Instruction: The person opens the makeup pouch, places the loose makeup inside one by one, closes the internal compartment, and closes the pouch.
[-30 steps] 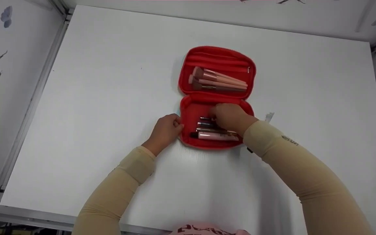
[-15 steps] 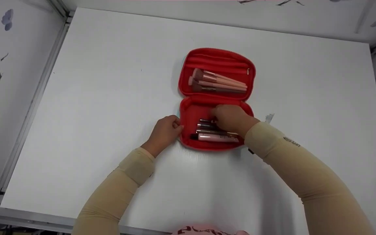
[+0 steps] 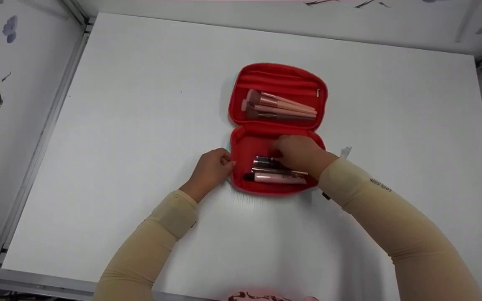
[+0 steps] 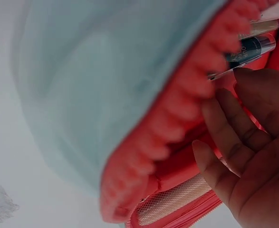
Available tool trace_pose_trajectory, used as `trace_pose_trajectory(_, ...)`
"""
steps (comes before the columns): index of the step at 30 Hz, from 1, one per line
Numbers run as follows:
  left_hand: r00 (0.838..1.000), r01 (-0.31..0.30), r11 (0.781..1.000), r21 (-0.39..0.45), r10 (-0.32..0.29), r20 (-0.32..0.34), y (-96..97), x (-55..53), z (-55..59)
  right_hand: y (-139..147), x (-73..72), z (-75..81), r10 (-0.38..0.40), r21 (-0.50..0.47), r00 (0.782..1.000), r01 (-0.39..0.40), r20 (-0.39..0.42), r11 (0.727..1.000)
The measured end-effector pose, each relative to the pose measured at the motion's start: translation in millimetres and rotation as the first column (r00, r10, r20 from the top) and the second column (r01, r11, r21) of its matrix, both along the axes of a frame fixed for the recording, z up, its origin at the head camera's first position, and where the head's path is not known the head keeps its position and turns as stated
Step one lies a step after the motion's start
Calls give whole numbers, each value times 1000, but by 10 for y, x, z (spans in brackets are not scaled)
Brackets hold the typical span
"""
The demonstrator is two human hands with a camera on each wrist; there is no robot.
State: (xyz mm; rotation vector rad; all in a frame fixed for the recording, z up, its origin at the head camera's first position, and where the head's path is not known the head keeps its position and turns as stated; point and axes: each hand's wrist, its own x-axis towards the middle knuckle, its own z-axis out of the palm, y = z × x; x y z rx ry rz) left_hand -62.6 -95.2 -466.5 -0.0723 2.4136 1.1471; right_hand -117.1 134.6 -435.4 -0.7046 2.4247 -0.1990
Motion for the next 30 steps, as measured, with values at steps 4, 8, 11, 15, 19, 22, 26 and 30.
trace_pose_trajectory(4,1000,-4,1000,-4,4,2,-1,-22,2,79,27,30,-30,-51,999,28,-25,998)
trace_pose_trajectory(8,1000,-11,1000,-6,11,-23,-20,-40,7,215,53,70,-68,-109,996,62,-52,992)
trace_pose_trajectory(11,998,-23,1000,-8,23,-54,-45,-52,18,327,61,114,-115,-141,992,106,-55,984)
trace_pose_trajectory(15,997,-45,999,-10,44,-67,-77,-71,35,479,84,145,-220,-214,973,202,-62,956)
trace_pose_trajectory(19,995,-71,997,-5,71,-65,-101,-109,88,623,103,138,-355,-289,933,326,-54,900)
trace_pose_trajectory(22,993,-83,997,2,82,-85,-106,-161,149,715,100,130,-431,-333,901,391,-51,858)
trace_pose_trajectory(26,991,-84,997,3,83,-100,-93,-247,232,810,78,115,-504,-378,862,449,-57,810)
trace_pose_trajectory(30,993,-82,997,-3,81,-91,-64,-333,308,867,23,104,-580,-393,814,525,-26,755)
